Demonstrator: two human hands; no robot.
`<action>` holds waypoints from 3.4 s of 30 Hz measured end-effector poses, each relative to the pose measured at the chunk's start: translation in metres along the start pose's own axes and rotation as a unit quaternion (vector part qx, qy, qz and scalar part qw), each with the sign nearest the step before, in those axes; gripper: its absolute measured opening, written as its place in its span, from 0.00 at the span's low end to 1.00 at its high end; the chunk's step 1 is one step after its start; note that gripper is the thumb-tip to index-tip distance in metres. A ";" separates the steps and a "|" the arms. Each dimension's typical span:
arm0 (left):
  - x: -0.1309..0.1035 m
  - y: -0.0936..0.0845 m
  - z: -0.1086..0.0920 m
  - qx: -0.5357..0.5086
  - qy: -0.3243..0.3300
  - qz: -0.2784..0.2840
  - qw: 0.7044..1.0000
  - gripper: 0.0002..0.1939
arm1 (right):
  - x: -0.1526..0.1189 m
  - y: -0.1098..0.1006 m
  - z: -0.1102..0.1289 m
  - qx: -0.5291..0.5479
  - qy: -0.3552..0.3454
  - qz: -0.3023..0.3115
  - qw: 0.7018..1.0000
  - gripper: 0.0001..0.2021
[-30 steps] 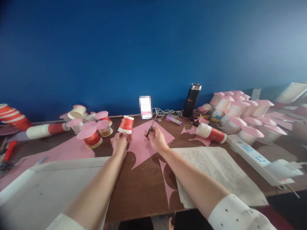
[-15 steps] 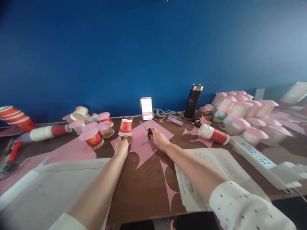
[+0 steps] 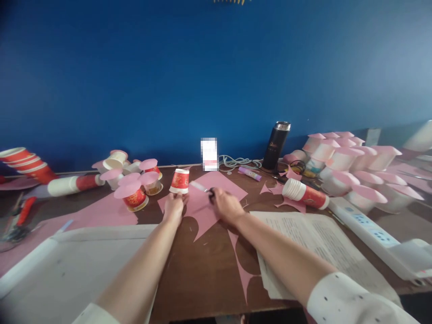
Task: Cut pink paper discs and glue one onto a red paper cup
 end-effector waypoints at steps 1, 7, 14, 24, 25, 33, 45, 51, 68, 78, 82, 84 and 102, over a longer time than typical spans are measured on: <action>-0.001 0.000 -0.001 0.004 -0.004 -0.009 1.000 0.05 | 0.010 -0.011 -0.014 -0.002 0.038 -0.011 0.999 0.13; -0.013 0.009 -0.019 0.017 -0.016 -0.014 1.000 0.03 | 0.024 -0.043 -0.029 0.099 0.073 -0.083 0.989 0.08; -0.027 0.035 -0.060 -0.115 -0.008 0.100 0.988 0.12 | 0.026 0.009 -0.041 0.516 0.130 -0.008 0.847 0.03; -0.069 0.073 -0.038 -0.136 -0.136 0.246 0.950 0.14 | 0.024 -0.004 -0.026 0.752 0.036 0.121 0.647 0.20; -0.071 0.074 -0.036 -0.134 -0.142 0.246 0.949 0.14 | 0.022 -0.007 -0.021 0.749 0.011 0.127 0.650 0.20; -0.079 0.075 -0.035 0.012 -0.147 0.344 0.928 0.17 | 0.020 -0.017 -0.017 0.668 -0.009 0.080 0.740 0.23; -0.049 0.058 -0.064 0.601 0.276 0.404 0.632 0.14 | 0.003 -0.022 -0.004 0.523 -0.063 0.095 0.845 0.25; -0.043 0.069 -0.059 0.581 0.303 0.399 0.641 0.16 | 0.003 -0.012 -0.007 0.461 -0.045 0.104 0.880 0.29; -0.032 0.049 -0.090 0.568 0.351 0.278 0.690 0.15 | -0.002 -0.007 -0.002 0.469 -0.055 0.154 0.868 0.20; -0.072 0.068 -0.136 0.377 0.515 0.278 0.718 0.12 | -0.001 -0.004 -0.002 0.477 -0.064 0.186 0.857 0.26; -0.086 0.077 -0.137 0.341 0.517 0.325 0.715 0.11 | -0.002 -0.002 -0.002 0.485 -0.076 0.205 0.847 0.25; -0.090 0.080 -0.134 0.336 0.510 0.340 0.715 0.12 | -0.001 -0.001 -0.003 0.486 -0.073 0.205 0.846 0.25; -0.094 0.089 -0.126 0.361 0.509 0.358 0.694 0.13 | 0.031 -0.052 -0.087 0.234 0.159 -0.060 0.957 0.15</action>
Point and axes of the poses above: each hand's wrist, its own x-axis towards the middle knuckle, its own y-axis out of the palm, z = x × y, the point moved 9 cm from there along x, towards the middle knuckle, and after that the axes turned 14 degrees about y, right-handed, at the moved point
